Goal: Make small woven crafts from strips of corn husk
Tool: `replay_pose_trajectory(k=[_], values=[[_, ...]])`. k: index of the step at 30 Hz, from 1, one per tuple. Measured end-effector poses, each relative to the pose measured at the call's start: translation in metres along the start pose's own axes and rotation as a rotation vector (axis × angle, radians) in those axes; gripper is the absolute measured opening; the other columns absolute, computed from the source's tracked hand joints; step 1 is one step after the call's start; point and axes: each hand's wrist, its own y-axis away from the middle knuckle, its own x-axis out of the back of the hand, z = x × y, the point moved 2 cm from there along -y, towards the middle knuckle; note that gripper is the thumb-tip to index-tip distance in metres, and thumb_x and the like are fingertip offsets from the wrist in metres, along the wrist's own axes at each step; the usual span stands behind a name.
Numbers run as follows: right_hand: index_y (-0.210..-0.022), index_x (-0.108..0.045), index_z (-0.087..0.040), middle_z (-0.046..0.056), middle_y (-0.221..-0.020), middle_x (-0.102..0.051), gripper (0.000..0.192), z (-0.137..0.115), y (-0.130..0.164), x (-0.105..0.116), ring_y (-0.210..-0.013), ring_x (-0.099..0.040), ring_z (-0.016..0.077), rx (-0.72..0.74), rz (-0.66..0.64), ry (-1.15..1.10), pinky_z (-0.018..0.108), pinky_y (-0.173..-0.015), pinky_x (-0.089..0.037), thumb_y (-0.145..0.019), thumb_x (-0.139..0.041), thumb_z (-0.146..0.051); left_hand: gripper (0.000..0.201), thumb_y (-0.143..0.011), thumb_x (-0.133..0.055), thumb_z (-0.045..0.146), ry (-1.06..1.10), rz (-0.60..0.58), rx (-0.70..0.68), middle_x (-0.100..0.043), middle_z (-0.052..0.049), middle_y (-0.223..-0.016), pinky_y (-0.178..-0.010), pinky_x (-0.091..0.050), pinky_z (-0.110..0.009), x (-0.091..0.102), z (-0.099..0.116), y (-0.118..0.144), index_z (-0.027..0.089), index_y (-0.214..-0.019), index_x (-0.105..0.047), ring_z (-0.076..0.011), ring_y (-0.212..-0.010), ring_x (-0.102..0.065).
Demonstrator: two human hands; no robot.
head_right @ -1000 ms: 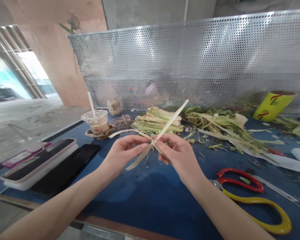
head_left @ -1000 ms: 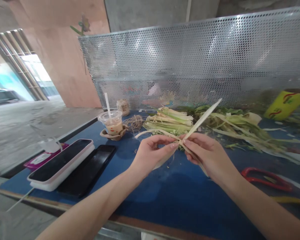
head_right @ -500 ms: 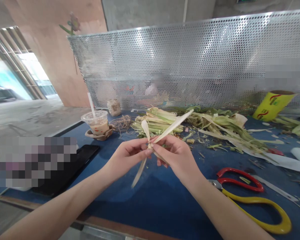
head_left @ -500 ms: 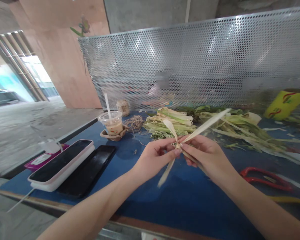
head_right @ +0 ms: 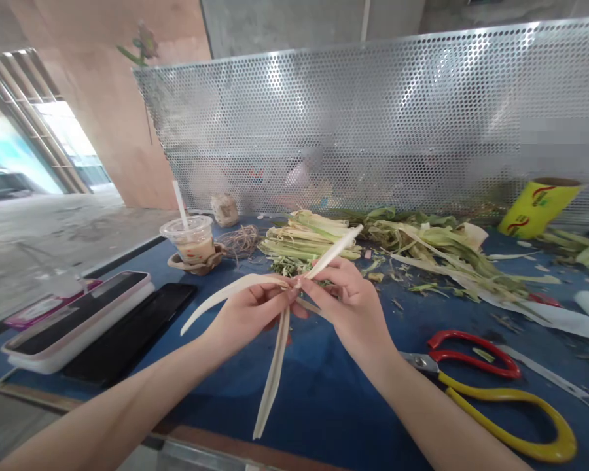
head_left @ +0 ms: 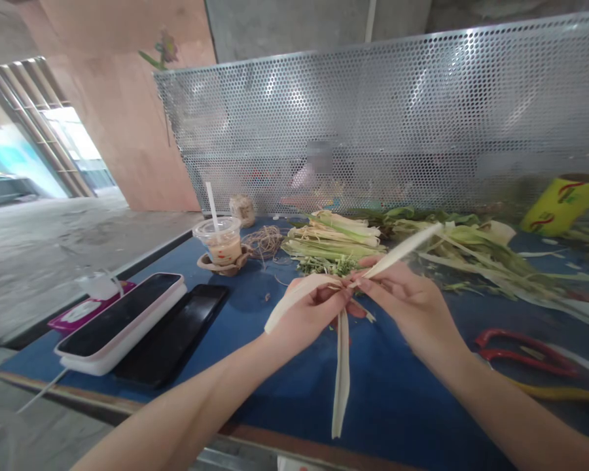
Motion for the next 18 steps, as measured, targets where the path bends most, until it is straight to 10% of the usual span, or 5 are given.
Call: replay_pose_trajectory(k=[18], values=[[-0.082,-0.063,-0.021,0.005,-0.093,-0.061,0.019,0.001,-0.0013,0.0062,-0.084,-0.058,0.0182,-0.016,-0.056,0.021,0.03,-0.071,-0.048,-0.075,-0.06,-0.038,0.018,-0.072,-0.062,0.032,-0.016,-0.136,0.02,-0.069,-0.003,-0.067,-0.049,-0.046,-0.02,0.0031,0.0051,0.0052,0.016,-0.078,-0.066,-0.0118,-0.051,-0.062]])
